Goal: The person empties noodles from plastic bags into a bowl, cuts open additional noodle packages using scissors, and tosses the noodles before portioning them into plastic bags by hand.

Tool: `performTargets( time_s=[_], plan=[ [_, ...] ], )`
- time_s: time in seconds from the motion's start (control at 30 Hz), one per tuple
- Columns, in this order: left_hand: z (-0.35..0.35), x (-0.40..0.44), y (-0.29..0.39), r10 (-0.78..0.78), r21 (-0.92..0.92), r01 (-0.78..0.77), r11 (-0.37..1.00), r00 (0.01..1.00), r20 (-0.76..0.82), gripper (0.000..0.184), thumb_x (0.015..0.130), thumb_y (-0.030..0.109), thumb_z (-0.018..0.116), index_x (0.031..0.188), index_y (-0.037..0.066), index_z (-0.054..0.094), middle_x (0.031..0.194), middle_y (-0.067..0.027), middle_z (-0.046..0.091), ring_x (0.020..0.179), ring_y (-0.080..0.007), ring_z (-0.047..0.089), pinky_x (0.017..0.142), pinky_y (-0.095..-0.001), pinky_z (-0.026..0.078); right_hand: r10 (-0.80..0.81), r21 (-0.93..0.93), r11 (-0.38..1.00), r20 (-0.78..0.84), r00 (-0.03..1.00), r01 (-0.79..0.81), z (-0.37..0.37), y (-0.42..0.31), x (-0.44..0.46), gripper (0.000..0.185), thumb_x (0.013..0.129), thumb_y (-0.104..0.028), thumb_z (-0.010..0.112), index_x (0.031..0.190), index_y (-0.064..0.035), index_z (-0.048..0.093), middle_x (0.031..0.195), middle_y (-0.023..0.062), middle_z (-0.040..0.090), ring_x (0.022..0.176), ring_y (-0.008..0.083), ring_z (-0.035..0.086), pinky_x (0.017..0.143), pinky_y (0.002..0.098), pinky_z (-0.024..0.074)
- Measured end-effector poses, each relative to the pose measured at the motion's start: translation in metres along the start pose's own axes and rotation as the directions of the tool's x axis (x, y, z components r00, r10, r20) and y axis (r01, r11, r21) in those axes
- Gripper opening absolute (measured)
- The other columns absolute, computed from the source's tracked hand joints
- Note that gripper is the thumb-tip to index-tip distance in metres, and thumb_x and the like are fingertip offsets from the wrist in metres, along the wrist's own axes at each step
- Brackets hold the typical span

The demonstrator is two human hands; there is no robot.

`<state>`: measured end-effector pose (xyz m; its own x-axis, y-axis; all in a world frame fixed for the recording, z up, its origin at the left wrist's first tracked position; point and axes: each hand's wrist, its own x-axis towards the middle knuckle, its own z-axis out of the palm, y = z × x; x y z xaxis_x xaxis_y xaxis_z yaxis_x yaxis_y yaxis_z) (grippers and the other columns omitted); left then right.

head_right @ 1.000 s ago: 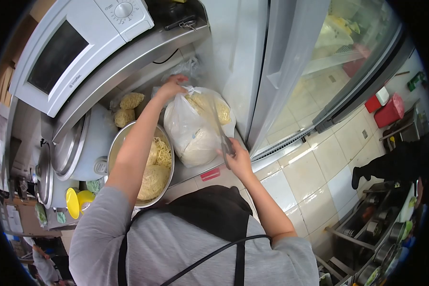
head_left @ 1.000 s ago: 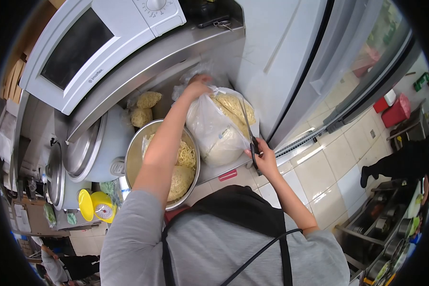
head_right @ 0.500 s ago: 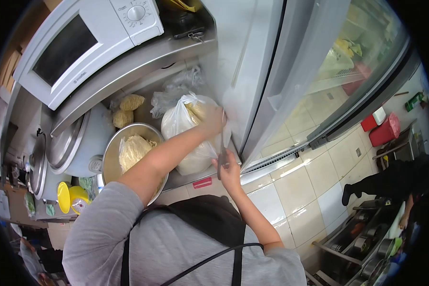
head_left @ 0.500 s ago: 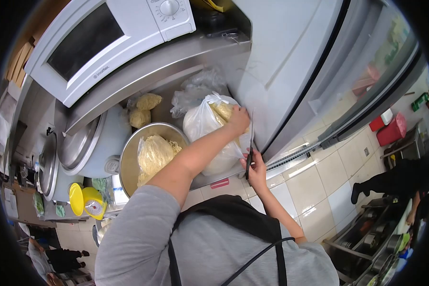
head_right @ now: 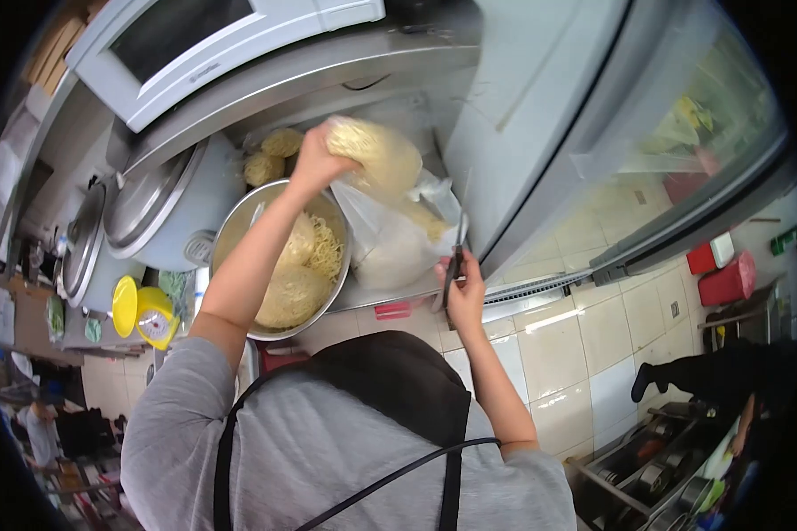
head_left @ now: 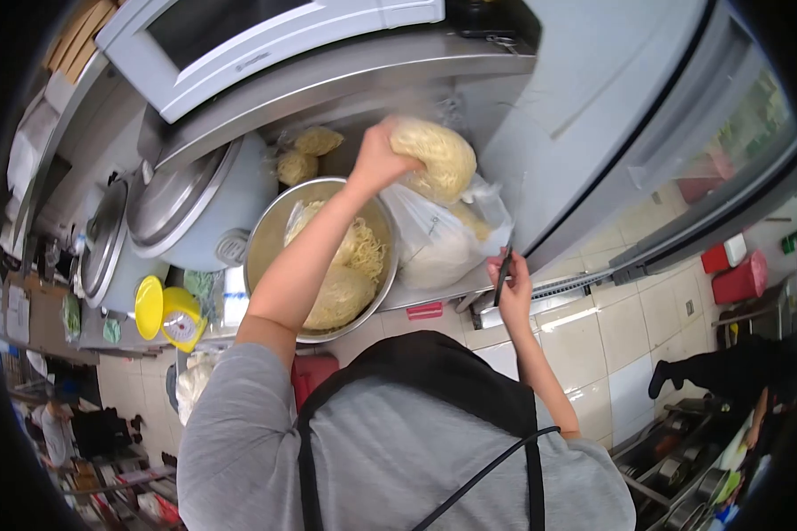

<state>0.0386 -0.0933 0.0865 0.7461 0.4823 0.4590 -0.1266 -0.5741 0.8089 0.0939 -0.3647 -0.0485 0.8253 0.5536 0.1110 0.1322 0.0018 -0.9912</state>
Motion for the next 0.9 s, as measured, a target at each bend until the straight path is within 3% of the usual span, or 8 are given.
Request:
performTargets(
  time_s=[0.13,0.3,0.4,0.5,0.53,0.73,0.8,0.9],
  plan=[
    [-0.072,-0.031,0.033,-0.221,-0.388,0.165,0.907,0.97,-0.103,0.034,0.054,-0.006,0.06,0.088,-0.004,0.06,0.08,-0.0105,0.063,0.075,-0.0176,0.061,0.069,-0.0273,0.049,-0.007,-0.022,1.0,0.027,1.0,0.008,0.0,0.002,0.006,0.045,0.079,-0.016,0.065,0.116,0.0014,0.045,0.092,0.0093,0.062,0.079,0.0111,0.058,0.059,0.0216,0.0451],
    [-0.16,-0.076,0.049,0.051,-0.434,-0.164,0.886,0.964,-0.261,0.045,0.059,-0.006,0.063,0.103,-0.003,0.053,0.099,-0.0111,0.06,0.088,-0.018,0.06,0.077,-0.0301,0.048,-0.055,-0.048,0.997,0.047,0.997,0.058,0.011,-0.009,0.01,0.042,0.08,-0.016,0.063,0.116,-0.0022,0.046,0.093,0.0084,0.062,0.078,0.0089,0.056,0.06,0.0201,0.0422],
    [-0.195,-0.119,0.021,-0.246,-0.452,0.178,0.874,0.964,-0.096,0.035,0.076,0.015,0.061,0.108,0.002,0.054,0.122,-0.0105,0.049,0.108,-0.0203,0.05,0.09,-0.0309,0.041,-0.077,-0.058,0.995,0.078,0.994,0.081,0.028,-0.021,0.008,0.043,0.08,-0.016,0.064,0.116,-0.0017,0.046,0.093,0.0078,0.063,0.076,0.0083,0.056,0.06,0.0198,0.0424],
    [-0.21,-0.187,-0.046,-0.399,0.116,0.401,0.909,0.916,-0.036,0.033,0.074,0.019,0.065,0.106,0.011,0.059,0.134,-0.012,0.036,0.119,-0.0241,0.04,0.1,-0.0328,0.032,-0.111,-0.055,0.991,0.129,0.985,0.119,0.049,-0.029,0.003,0.044,0.079,-0.016,0.065,0.116,-0.0014,0.046,0.093,0.0086,0.063,0.076,0.0086,0.057,0.059,0.0198,0.0429],
    [-0.22,-0.215,-0.107,-0.305,0.352,0.271,0.896,0.951,0.043,0.032,0.073,0.014,0.066,0.104,0.012,0.062,0.133,-0.0127,0.036,0.12,-0.0244,0.039,0.102,-0.0323,0.029,-0.111,-0.052,0.992,0.139,0.984,0.119,0.055,-0.03,-0.001,0.044,0.079,-0.016,0.065,0.116,-0.0014,0.046,0.093,0.0086,0.063,0.076,0.0086,0.057,0.059,0.0198,0.0429],
    [-0.22,-0.24,-0.077,-0.461,0.083,0.474,0.877,0.877,-0.132,0.035,0.07,-0.003,0.057,0.102,0.01,0.063,0.124,-0.0097,0.048,0.117,-0.028,0.041,0.099,-0.0349,0.031,-0.132,-0.114,0.979,0.267,0.955,0.168,0.085,-0.045,-0.009,0.043,0.08,-0.014,0.063,0.119,-0.0039,0.046,0.094,0.0074,0.063,0.079,0.007,0.056,0.056,0.0176,0.0401],
    [-0.2,-0.224,-0.026,-0.107,0.667,0.178,0.723,0.984,-0.146,0.034,0.067,-0.003,0.057,0.097,0.01,0.065,0.122,-0.0111,0.047,0.111,-0.0281,0.043,0.096,-0.0369,0.032,-0.138,-0.106,0.979,0.273,0.952,0.172,0.091,-0.044,-0.01,0.044,0.08,-0.014,0.063,0.119,-0.0039,0.046,0.094,0.0072,0.063,0.078,0.0069,0.056,0.055,0.0177,0.0397],
    [-0.15,-0.212,0.003,0.036,0.727,-0.059,0.684,0.998,0.047,0.032,0.064,0.0,0.058,0.094,0.01,0.066,0.113,-0.0122,0.05,0.106,-0.0289,0.043,0.092,-0.0392,0.034,-0.147,-0.121,0.975,0.289,0.946,0.188,0.097,-0.046,-0.011,0.045,0.079,-0.014,0.064,0.119,-0.0036,0.046,0.095,0.0068,0.063,0.078,0.0067,0.056,0.054,0.0177,0.0394]
  ],
)
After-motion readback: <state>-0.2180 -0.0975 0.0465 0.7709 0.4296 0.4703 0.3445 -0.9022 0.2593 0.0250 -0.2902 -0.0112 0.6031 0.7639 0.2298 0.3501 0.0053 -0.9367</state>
